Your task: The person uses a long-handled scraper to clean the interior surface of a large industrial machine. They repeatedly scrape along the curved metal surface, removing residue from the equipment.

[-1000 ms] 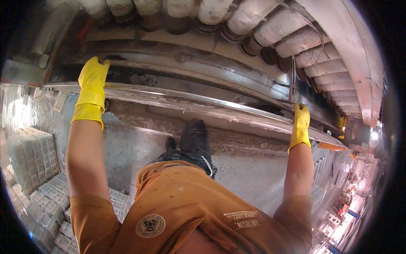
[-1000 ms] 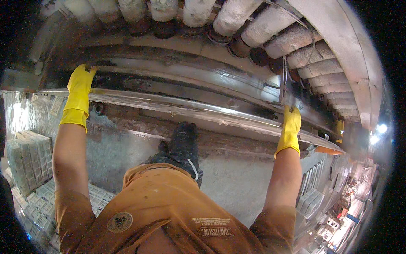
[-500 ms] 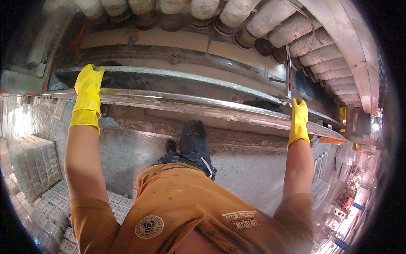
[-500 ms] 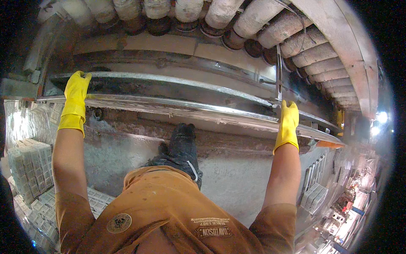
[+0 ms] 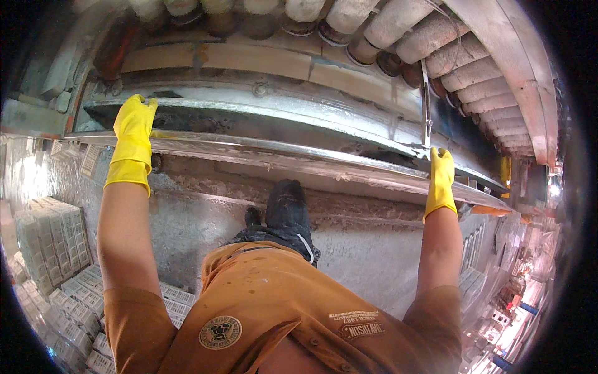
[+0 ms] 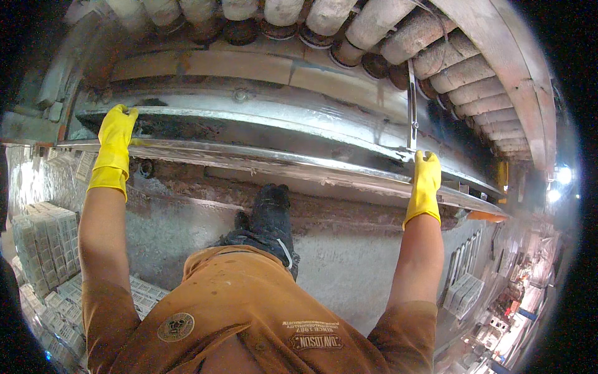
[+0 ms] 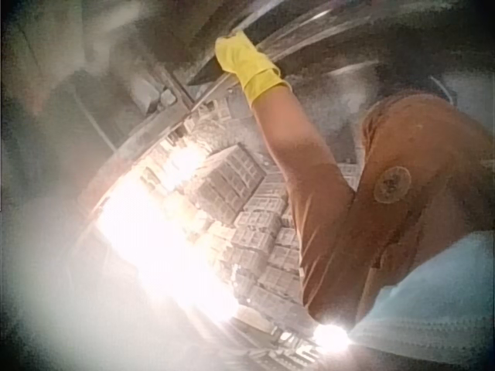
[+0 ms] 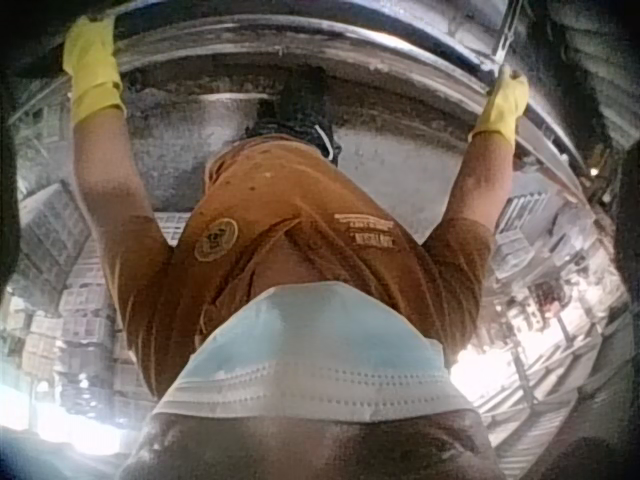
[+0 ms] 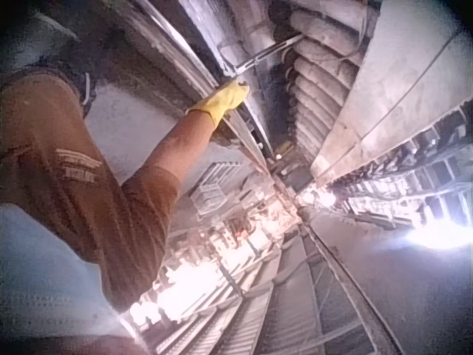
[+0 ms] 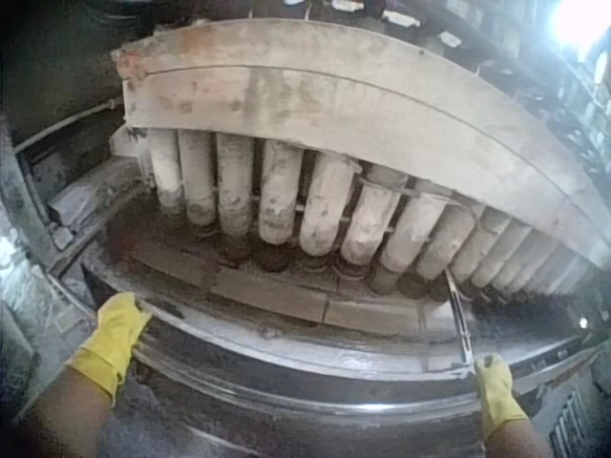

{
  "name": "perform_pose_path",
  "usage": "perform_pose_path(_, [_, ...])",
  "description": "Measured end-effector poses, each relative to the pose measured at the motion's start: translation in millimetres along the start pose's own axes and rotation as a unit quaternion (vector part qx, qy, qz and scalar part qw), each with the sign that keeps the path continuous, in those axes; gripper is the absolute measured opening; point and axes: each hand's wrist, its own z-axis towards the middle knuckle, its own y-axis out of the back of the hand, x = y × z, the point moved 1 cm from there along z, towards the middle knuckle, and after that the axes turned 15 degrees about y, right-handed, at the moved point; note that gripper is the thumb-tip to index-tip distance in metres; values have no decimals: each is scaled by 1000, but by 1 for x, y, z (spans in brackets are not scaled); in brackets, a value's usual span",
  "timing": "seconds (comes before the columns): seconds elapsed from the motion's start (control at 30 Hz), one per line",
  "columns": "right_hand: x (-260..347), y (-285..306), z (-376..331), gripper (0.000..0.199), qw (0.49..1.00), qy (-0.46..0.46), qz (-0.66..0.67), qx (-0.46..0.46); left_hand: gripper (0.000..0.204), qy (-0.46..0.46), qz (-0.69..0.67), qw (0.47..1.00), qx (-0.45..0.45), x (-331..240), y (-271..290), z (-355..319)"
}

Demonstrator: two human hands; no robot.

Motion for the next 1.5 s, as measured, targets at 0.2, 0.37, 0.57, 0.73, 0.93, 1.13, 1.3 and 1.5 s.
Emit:
perform_pose_path(0.2, [35,18,-22,60,1000,-25,7,5,54,12,-1,1000,0,0,0,-5])
perform_pose_path(0.37, [-5,3,-4,62,999,20,-38,-11,54,-7,-4,1000,-18,2,-6,-2])
perform_pose_path(0.57, [-9,-1,-3,63,1000,11,-7,-16,54,11,-16,1000,2,-1,1,-12])
perform_pose_path(0.73, [-12,1,0,62,1000,9,-21,-9,54,3,-16,1000,-4,3,-6,-6])
perform_pose_path(0.93, [-6,1,0,62,1000,-1,-20,-5,53,13,-9,1000,-4,-1,-3,-7])
perform_pose_path(1.13, [-13,-1,3,62,1000,6,-10,-14,53,4,-20,1000,-19,1,-8,-4])
perform_pose_path(1.3, [-12,-1,5,62,1000,9,-16,-17,55,-13,-30,999,-39,2,-9,-1])
perform_pose_path(1.5, [-3,1,4,61,1000,-13,-16,-6,54,0,-9,1000,-12,0,-4,1])
